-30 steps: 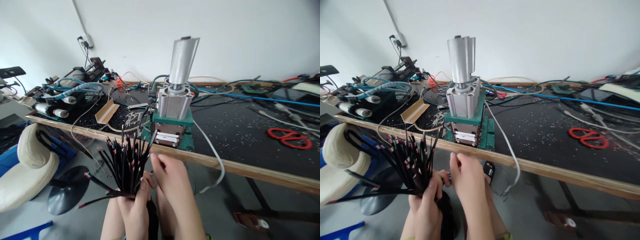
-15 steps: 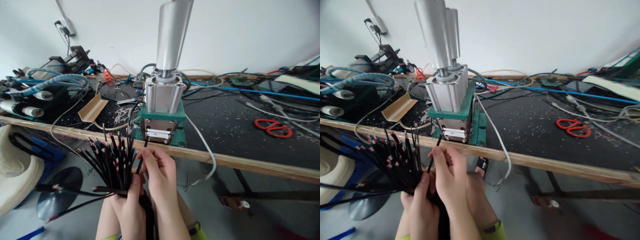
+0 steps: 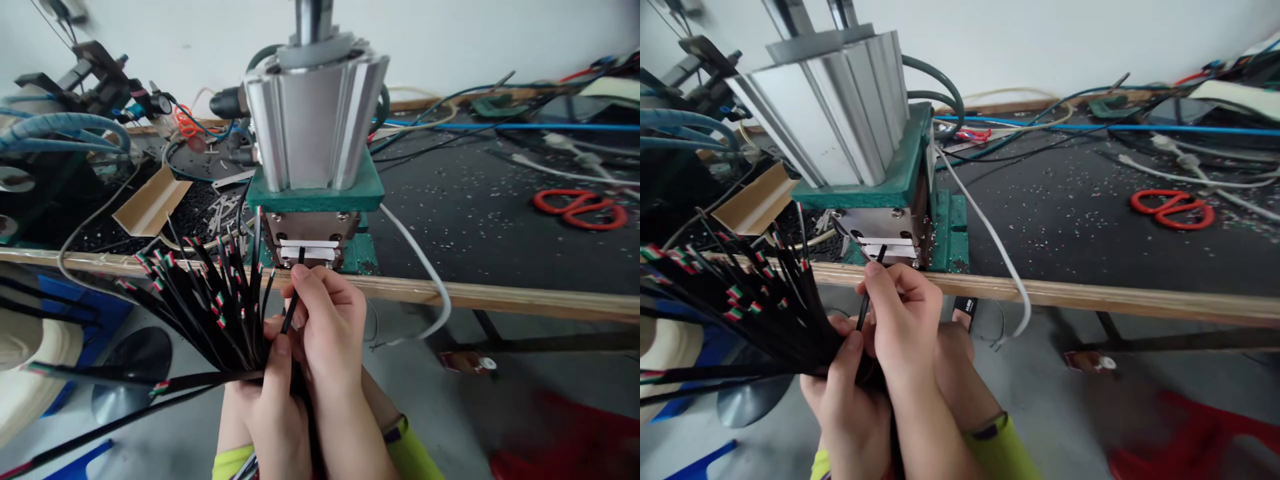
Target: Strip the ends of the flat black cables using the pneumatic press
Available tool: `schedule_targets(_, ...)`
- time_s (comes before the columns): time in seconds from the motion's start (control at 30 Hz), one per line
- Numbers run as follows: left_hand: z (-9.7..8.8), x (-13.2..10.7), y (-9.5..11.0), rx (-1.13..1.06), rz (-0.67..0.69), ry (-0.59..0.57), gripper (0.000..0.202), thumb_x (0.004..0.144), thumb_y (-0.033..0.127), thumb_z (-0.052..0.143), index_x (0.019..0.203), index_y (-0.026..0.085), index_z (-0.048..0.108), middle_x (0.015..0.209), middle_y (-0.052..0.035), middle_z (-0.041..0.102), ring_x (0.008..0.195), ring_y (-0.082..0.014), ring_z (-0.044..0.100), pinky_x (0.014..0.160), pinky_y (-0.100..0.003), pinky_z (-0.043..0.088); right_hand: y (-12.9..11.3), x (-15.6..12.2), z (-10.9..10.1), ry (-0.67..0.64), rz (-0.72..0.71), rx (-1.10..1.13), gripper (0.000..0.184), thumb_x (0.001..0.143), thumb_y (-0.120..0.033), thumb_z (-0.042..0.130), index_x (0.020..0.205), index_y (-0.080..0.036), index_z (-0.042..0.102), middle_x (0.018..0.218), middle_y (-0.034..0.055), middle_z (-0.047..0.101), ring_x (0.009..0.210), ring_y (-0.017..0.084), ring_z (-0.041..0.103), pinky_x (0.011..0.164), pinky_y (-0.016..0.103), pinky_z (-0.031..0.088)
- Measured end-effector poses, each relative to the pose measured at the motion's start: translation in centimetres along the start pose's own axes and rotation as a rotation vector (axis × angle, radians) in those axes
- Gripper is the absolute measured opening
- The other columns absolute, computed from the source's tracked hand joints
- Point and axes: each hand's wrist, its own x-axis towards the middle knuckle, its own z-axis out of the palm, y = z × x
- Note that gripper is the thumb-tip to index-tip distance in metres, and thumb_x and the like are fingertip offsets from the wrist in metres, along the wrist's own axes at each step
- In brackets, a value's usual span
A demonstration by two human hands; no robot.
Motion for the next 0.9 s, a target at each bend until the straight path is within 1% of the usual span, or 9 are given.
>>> schedule_targets(0.1, 0.2, 0.1, -0.3, -0.003, -0.007, -0.001, 0.019, 0.081, 0.027, 0.107, 0.087, 0.023, 0.089, 0.083, 0.0019, 0.086, 0.074, -0.0179, 0.087, 0.071, -0.018, 0.069, 0.2, 0.3, -0.1, 0.001, 0.008, 0.011, 0.043, 0.086, -0.039, 0.092, 0.057, -0.024, 0.064, 0.042, -0.0094, 0.048, 0.028, 0.006, 0.033, 0.026, 0.021, 0.02)
schedule_targets(0.27, 0.7, -0.1, -0.3, 0.006, -0.034, 0.036, 0.023, 0.078, 0.028, 0.108, 0.087, 0.024, 0.088, 0.082, 0.0041, 0.084, 0.072, -0.015, 0.085, 0.069, -0.016, 0.067, 0.1, 0.5, -0.2, 0.03, -0.038, -0.041, 0.049, 0.091, -0.041, 0.086, 0.054, -0.026, 0.057, 0.044, -0.0066, 0.054, 0.03, 0.008, 0.042, 0.028, 0.022, 0.027)
schedule_targets(0.37, 0.8, -0.2, -0.2, 0.013, -0.042, 0.053, 0.025, 0.076, 0.027, 0.108, 0.086, 0.024, 0.085, 0.08, 0.0043, 0.082, 0.071, -0.0154, 0.084, 0.067, -0.017, 0.067, -0.7, 0.1, -0.1, 0.041, 0.018, -0.072, 0.047, 0.093, -0.039, 0.083, 0.057, -0.026, 0.057, 0.044, -0.0069, 0.052, 0.033, 0.007, 0.041, 0.031, 0.022, 0.028)
schedule_targets(0.43, 0.7, -0.2, -0.2, 0.014, -0.033, 0.04, 0.026, 0.076, 0.028, 0.108, 0.085, 0.024, 0.084, 0.079, 0.0036, 0.081, 0.071, -0.0167, 0.085, 0.066, -0.018, 0.068, -1.4, -0.2, 0.1, 0.052, 0.067, -0.076, 0.048, 0.094, -0.037, 0.082, 0.057, -0.026, 0.054, 0.047, -0.0063, 0.053, 0.036, 0.007, 0.041, 0.034, 0.022, 0.029)
schedule_targets(0.53, 0.6, -0.3, -0.2, 0.022, -0.031, 0.021, 0.024, 0.078, 0.03, 0.108, 0.086, 0.025, 0.085, 0.079, 0.0028, 0.081, 0.072, -0.0175, 0.085, 0.065, -0.018, 0.068, -2.0, -0.6, 0.3, 0.057, 0.105, -0.07, 0.05, 0.095, -0.036, 0.081, 0.057, -0.025, 0.05, 0.049, -0.0062, 0.052, 0.037, 0.007, 0.041, 0.036, 0.022, 0.026)
schedule_targets(0.6, 0.6, -0.4, -0.2, 0.013, -0.032, 0.017, 0.025, 0.077, 0.03, 0.109, 0.086, 0.025, 0.086, 0.078, 0.0027, 0.081, 0.07, -0.017, 0.084, 0.064, -0.018, 0.067, -2.2, -0.7, 0.4, 0.057, 0.12, -0.069, 0.05, 0.097, -0.037, 0.08, 0.057, -0.025, 0.051, 0.048, -0.0069, 0.05, 0.037, 0.006, 0.04, 0.036, 0.022, 0.024)
schedule_targets(0.73, 0.9, -0.4, -0.2, 0.013, -0.039, 0.032, 0.024, 0.075, 0.026, 0.109, 0.085, 0.025, 0.087, 0.077, 0.0039, 0.081, 0.065, -0.0149, 0.082, 0.062, -0.015, 0.065, -1.4, -0.3, 0.0, 0.039, 0.105, -0.058, 0.05, 0.096, -0.04, 0.082, 0.057, -0.025, 0.053, 0.047, -0.0071, 0.049, 0.037, 0.006, 0.04, 0.035, 0.021, 0.026)
schedule_targets(0.8, 1.0, -0.4, -0.2, 0.011, -0.04, 0.033, 0.024, 0.074, 0.026, 0.109, 0.083, 0.025, 0.087, 0.077, 0.0041, 0.081, 0.065, -0.0148, 0.082, 0.061, -0.015, 0.065, -0.7, 0.0, -0.2, 0.013, 0.074, -0.049, 0.052, 0.095, -0.043, 0.082, 0.056, -0.026, 0.052, 0.046, -0.0072, 0.049, 0.034, 0.007, 0.039, 0.032, 0.022, 0.025)
schedule_targets(0.9, 1.0, -0.4, -0.2, 0.007, -0.033, 0.032, 0.023, 0.074, 0.026, 0.109, 0.084, 0.025, 0.087, 0.079, 0.0033, 0.083, 0.069, -0.0168, 0.085, 0.065, -0.016, 0.067, 0.0, 0.4, -0.5, -0.003, 0.048, -0.046, 0.053, 0.095, -0.047, 0.083, 0.056, -0.027, 0.053, 0.044, -0.0077, 0.048, 0.031, 0.007, 0.036, 0.029, 0.022, 0.021)
